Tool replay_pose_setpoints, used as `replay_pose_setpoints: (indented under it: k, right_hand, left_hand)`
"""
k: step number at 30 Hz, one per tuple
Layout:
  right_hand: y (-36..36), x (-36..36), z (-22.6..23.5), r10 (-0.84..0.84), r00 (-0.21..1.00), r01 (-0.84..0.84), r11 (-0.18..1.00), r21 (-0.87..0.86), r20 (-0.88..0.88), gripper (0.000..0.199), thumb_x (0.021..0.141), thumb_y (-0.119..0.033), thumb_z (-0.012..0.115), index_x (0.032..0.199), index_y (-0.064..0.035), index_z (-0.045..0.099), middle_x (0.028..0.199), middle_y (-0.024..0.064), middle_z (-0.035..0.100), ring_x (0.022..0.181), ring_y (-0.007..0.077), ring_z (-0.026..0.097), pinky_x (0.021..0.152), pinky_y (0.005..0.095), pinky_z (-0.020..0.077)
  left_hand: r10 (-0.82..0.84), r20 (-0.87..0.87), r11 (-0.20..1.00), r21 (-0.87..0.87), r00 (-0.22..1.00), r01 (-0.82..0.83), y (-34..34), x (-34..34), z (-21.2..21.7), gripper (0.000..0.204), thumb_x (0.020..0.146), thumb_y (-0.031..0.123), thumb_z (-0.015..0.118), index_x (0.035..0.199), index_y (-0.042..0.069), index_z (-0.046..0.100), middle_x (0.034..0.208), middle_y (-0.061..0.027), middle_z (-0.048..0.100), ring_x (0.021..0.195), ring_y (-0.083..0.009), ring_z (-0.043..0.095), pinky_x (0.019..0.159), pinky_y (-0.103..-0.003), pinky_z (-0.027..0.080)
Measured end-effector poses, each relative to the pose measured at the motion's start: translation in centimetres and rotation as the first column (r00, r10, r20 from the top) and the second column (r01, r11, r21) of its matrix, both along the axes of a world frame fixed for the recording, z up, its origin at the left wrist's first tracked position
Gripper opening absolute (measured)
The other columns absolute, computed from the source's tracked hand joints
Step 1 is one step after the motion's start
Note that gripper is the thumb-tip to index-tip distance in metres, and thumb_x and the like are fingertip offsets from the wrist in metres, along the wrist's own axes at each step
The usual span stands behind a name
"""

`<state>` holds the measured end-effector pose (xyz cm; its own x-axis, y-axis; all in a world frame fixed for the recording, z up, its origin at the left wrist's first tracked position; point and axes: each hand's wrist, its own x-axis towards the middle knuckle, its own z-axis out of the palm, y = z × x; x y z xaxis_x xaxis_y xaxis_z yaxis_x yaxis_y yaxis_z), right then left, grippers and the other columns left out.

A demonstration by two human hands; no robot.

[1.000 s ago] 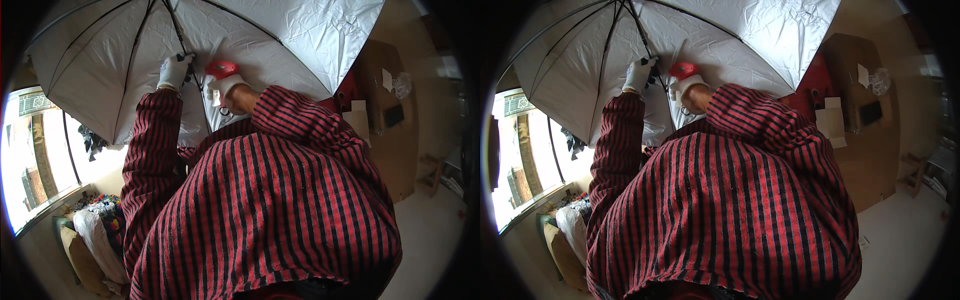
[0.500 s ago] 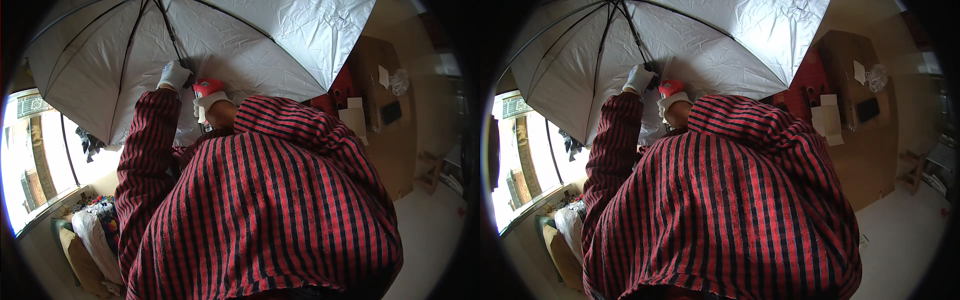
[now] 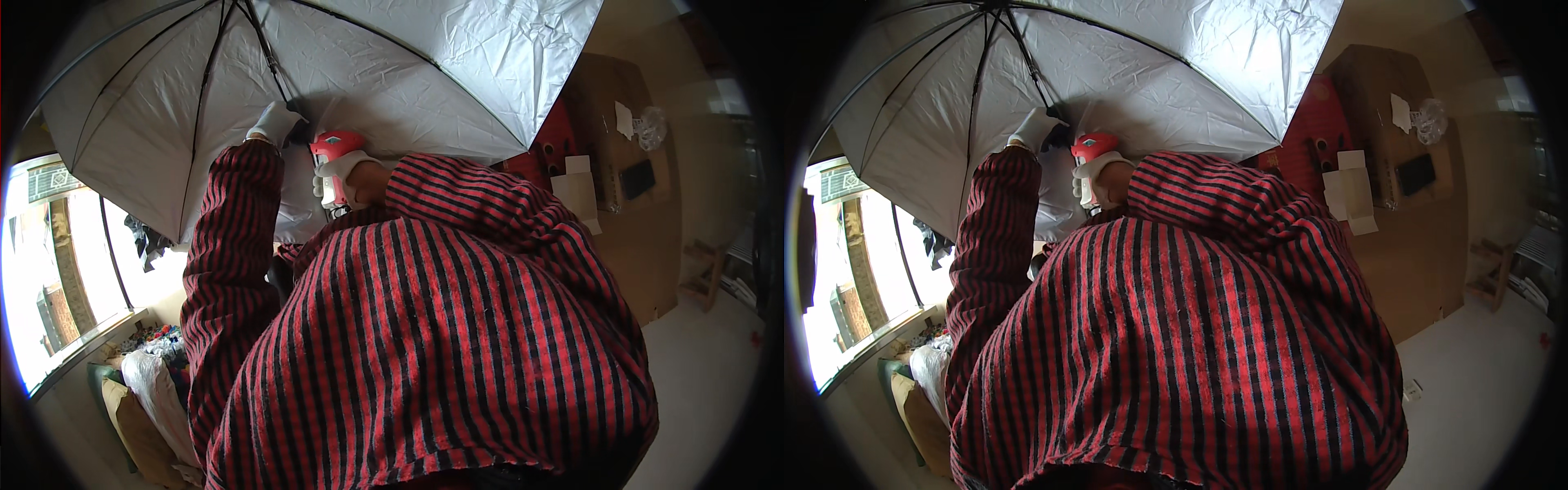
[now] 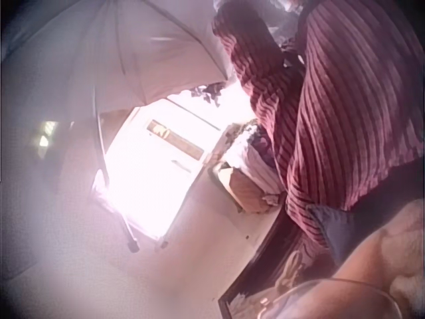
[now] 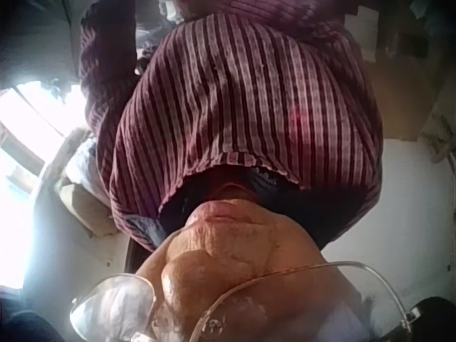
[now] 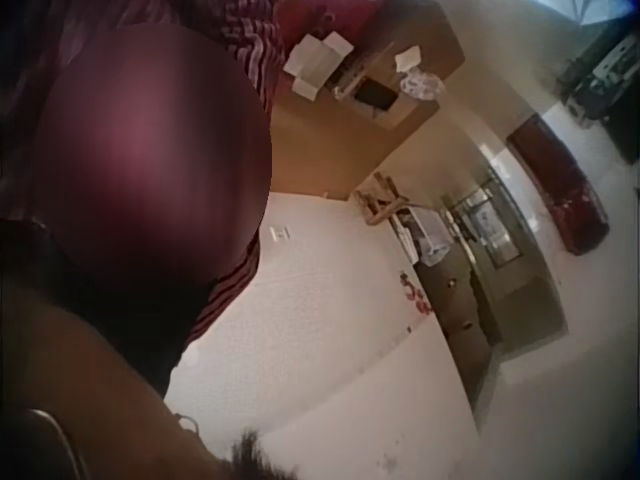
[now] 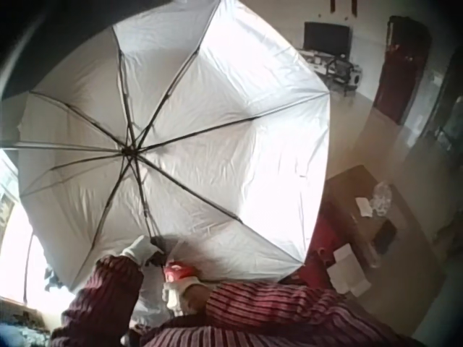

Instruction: Assembling or repairing a white umbrella by attaching fabric to the frame and inspecting the mechanism.

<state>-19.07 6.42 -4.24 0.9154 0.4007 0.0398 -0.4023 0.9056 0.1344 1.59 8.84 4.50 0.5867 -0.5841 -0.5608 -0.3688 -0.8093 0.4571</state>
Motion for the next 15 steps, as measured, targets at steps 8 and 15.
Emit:
replay_pose_setpoints:
  k: [8, 15]
  right_hand:
    - [-1.6, -1.7, 3.5, -0.094, 0.922, -0.065, 0.918, -0.391, -0.376, 0.017, 0.088, -0.01, 0.06, 0.103, -0.0049, 0.052, 0.095, 0.0126, 0.063, 0.09, 0.0304, 0.063, 0.076, 0.0511, 0.0524]
    - [-1.8, -1.8, 4.0, -0.055, 0.931, -0.059, 0.953, -0.297, -0.362, 0.015, 0.089, -0.01, 0.06, 0.101, -0.0051, 0.053, 0.095, 0.0117, 0.061, 0.09, 0.0306, 0.061, 0.079, 0.0515, 0.0507]
  left_hand:
    - [-0.026, -0.026, 1.0, -0.012, 0.999, 0.026, -0.5, -2.2, 2.5, 0.021, 0.079, 0.022, 0.069, 0.078, 0.001, 0.07, 0.06, -0.0063, 0.064, 0.047, -0.015, 0.057, 0.04, -0.029, 0.041]
    - [-0.105, -0.101, 0.991, 0.066, 0.989, 0.112, -0.4, -1.6, 2.6, 0.022, 0.079, 0.023, 0.066, 0.075, 0.002, 0.071, 0.061, -0.0048, 0.066, 0.046, -0.0117, 0.055, 0.04, -0.027, 0.038]
